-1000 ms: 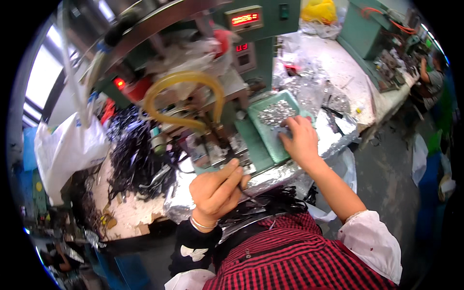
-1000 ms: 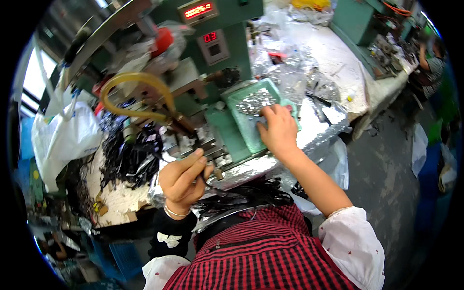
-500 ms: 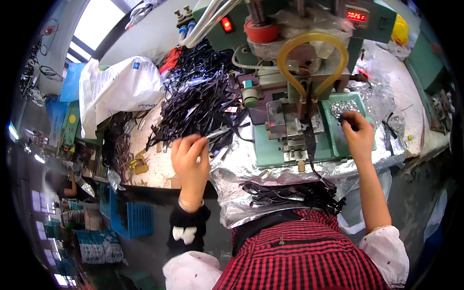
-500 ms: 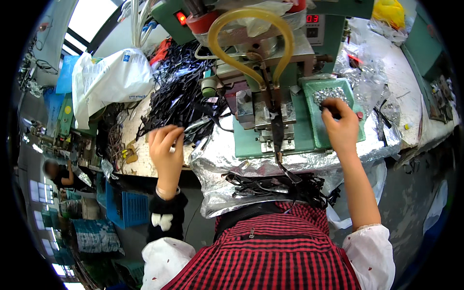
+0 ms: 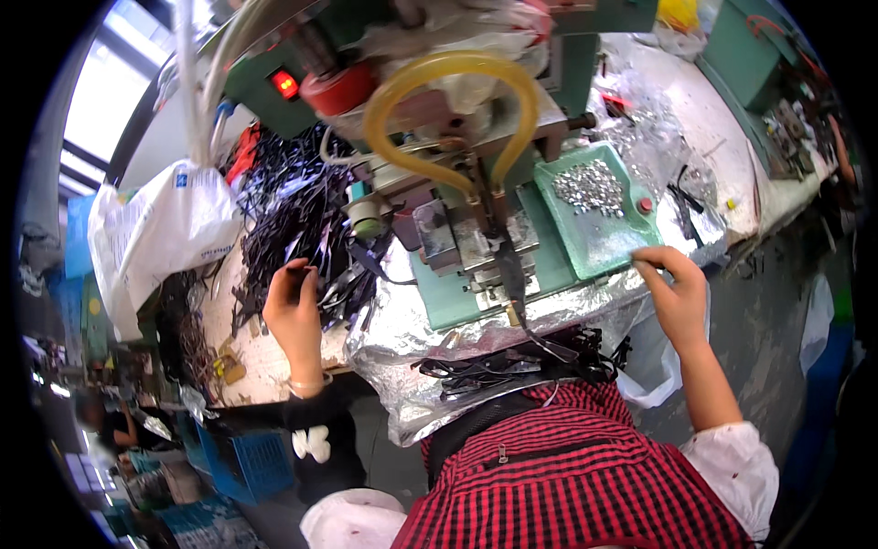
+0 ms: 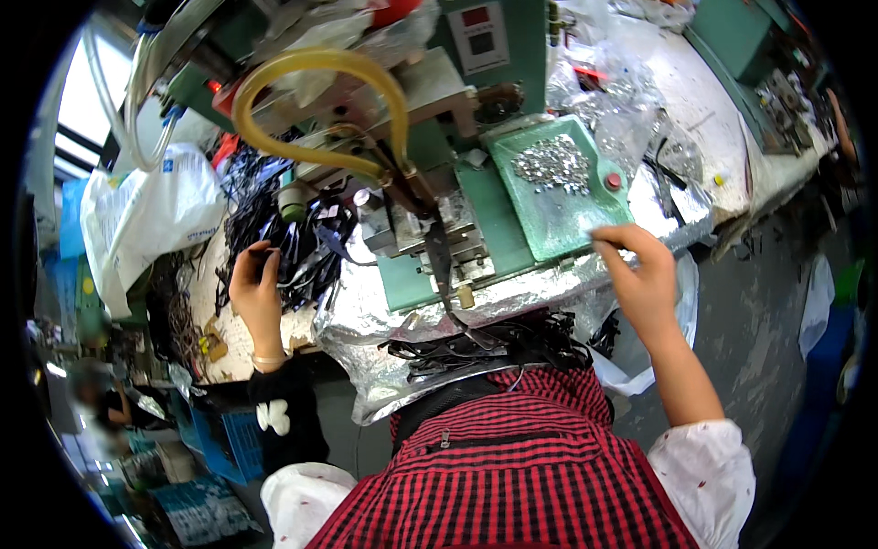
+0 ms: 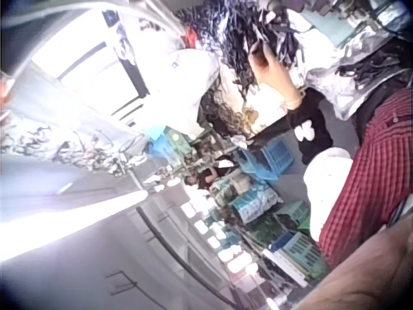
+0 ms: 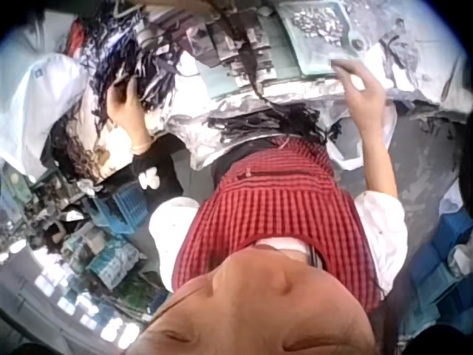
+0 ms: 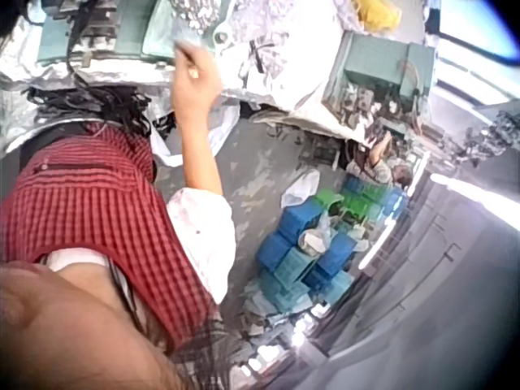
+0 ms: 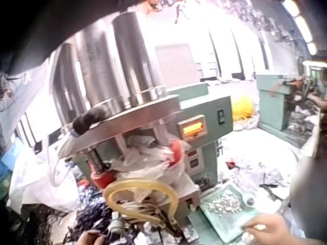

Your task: The person repeatedly picks black shoelaces and small metal aglets from a tray, inserts the aglets into the lace ends, and uses a green press machine to crimp them. The finished laces are placed into a white bag on the right side of the workspace.

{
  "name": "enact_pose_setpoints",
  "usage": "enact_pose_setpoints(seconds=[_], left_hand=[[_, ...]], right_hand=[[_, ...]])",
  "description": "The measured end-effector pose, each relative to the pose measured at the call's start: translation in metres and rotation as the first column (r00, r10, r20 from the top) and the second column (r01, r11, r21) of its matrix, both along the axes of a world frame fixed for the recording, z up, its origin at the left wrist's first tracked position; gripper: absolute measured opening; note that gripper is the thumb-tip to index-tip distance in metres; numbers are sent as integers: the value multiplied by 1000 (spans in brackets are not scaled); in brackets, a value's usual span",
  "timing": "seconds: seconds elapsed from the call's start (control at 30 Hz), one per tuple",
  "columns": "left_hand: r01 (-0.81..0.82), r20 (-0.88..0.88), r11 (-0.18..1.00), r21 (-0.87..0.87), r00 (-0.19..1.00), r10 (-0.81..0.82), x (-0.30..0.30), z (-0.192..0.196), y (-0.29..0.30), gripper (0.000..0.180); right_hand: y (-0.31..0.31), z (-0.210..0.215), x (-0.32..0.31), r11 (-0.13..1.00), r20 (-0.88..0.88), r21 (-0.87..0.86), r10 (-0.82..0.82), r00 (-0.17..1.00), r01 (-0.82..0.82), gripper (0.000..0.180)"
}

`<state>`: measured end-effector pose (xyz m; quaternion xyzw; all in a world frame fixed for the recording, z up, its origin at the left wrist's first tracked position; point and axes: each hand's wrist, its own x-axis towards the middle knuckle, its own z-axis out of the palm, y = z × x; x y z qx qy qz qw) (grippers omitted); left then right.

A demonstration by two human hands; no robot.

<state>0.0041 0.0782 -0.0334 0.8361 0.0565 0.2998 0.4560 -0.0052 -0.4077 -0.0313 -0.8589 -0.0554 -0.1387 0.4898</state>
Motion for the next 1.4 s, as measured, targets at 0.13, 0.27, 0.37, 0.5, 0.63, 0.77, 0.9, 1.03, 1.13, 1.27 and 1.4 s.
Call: enact_pose_setpoints(seconds=[0.13,0.27,0.37,0.5,0.63,0.77,0.9,1.03,1.13,1.27,1.4], left_hand=[[162,65,770,-617,986,-155,-4,27,-55,27],[113,106,651,-751,993,-50,-4,4,-80,24],[77,57,715,-695,997,-52,-23,2,-82,16],[367,407,827,-427,894,-187,-27,80,-113,21],[174,354,983,59,917,-183,7,115,-142,17],[217,420,971,-105,894,-155,16,111,-146,19],[296,411,941,-162,888,-208,16,116,-147,14],[255,426,957,-137,888,-175,20,116,-147,19],[283,439,958,-44,867,-236,3,110,-153,10],[303,381,745,594,709,-593,-12,74,-170,21],[243,372,658,713,665,-648,-7,47,-192,35]], right_hand=[[70,50,51,971,378,-44,233,896,-234,20],[134,28,77,943,278,282,95,956,-176,34],[144,25,63,836,206,507,118,971,-209,38],[141,28,62,806,135,550,171,976,-217,43],[148,47,48,740,134,622,222,966,-257,45],[146,47,49,776,100,589,205,974,-224,46],[145,49,55,781,91,571,247,965,-253,48],[148,62,49,710,-10,672,295,955,-212,54],[138,75,25,709,-3,641,384,923,-293,66],[105,41,56,953,214,103,259,942,-286,45],[64,-17,67,978,53,-187,101,993,-89,31]])
